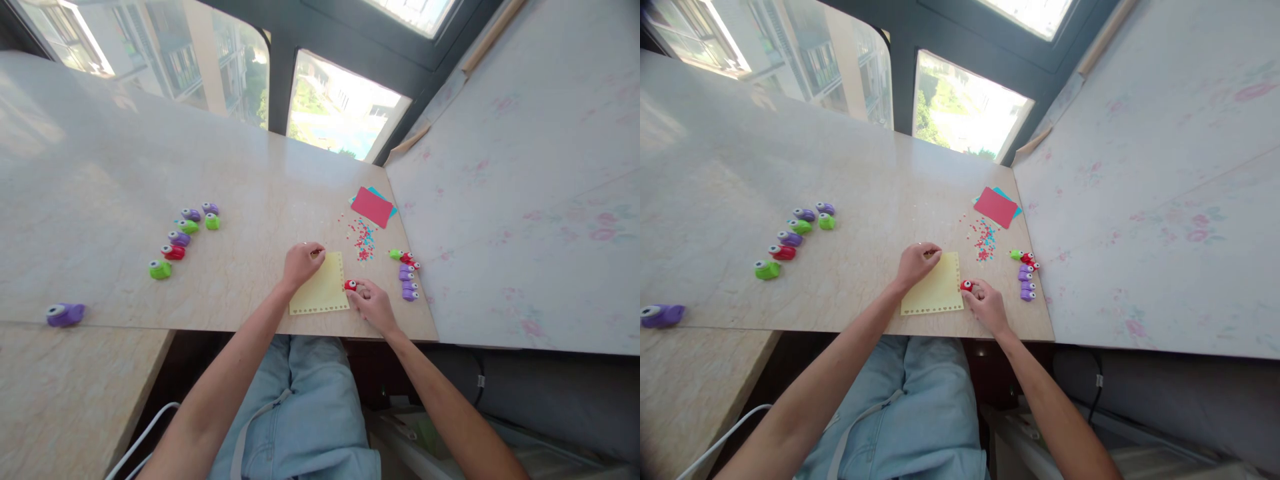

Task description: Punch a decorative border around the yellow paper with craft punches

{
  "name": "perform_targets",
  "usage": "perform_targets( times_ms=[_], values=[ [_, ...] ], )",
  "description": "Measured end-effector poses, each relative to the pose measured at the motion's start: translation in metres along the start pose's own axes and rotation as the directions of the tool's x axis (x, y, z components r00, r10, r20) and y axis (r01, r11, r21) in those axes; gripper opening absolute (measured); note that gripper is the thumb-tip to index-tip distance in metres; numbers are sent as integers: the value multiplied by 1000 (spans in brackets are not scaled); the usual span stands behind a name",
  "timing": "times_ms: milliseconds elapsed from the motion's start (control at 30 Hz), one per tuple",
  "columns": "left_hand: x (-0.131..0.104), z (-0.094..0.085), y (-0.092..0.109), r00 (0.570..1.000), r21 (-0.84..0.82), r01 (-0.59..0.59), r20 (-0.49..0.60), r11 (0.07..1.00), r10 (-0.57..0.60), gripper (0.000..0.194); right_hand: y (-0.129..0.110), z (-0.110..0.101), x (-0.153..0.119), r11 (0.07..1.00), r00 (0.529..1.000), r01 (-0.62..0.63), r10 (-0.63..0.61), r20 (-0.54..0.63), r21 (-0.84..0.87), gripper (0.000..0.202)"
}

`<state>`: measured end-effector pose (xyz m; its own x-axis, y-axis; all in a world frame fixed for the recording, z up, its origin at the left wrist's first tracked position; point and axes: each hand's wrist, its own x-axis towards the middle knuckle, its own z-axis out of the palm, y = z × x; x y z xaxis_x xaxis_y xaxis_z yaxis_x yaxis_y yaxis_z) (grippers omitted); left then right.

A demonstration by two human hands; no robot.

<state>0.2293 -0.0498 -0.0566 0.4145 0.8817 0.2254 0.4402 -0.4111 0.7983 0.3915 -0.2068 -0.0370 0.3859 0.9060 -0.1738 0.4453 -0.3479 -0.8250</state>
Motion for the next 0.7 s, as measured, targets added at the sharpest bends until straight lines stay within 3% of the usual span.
perform_targets(
  times_ms=[200, 333, 433, 533, 700],
  values=[
    [0, 0, -2, 1000, -23, 0, -9, 1000, 0, 16, 6, 0, -1, 948, 965, -29, 109, -238, 317, 42],
    [0, 0, -3, 1000, -24, 3, -7, 1000, -3, 15, -3, 5, -12, 790, 923, 31, 212, -321, 613, 36],
    [0, 0, -3, 1000, -18, -2, -7, 1000, 2, 15, -23, 10, -20, 694, 923, 46, 245, -296, 719, 35],
    [0, 1, -3, 1000, -23, -16, -9, 1000, 16, 16, -43, 11, -20, 694, 946, 49, 197, -256, 718, 34],
    [0, 0, -3, 1000, -32, -13, -16, 999, 13, 16, -38, 1, 1, 729, 962, -181, 270, -34, 660, 33]
  ],
)
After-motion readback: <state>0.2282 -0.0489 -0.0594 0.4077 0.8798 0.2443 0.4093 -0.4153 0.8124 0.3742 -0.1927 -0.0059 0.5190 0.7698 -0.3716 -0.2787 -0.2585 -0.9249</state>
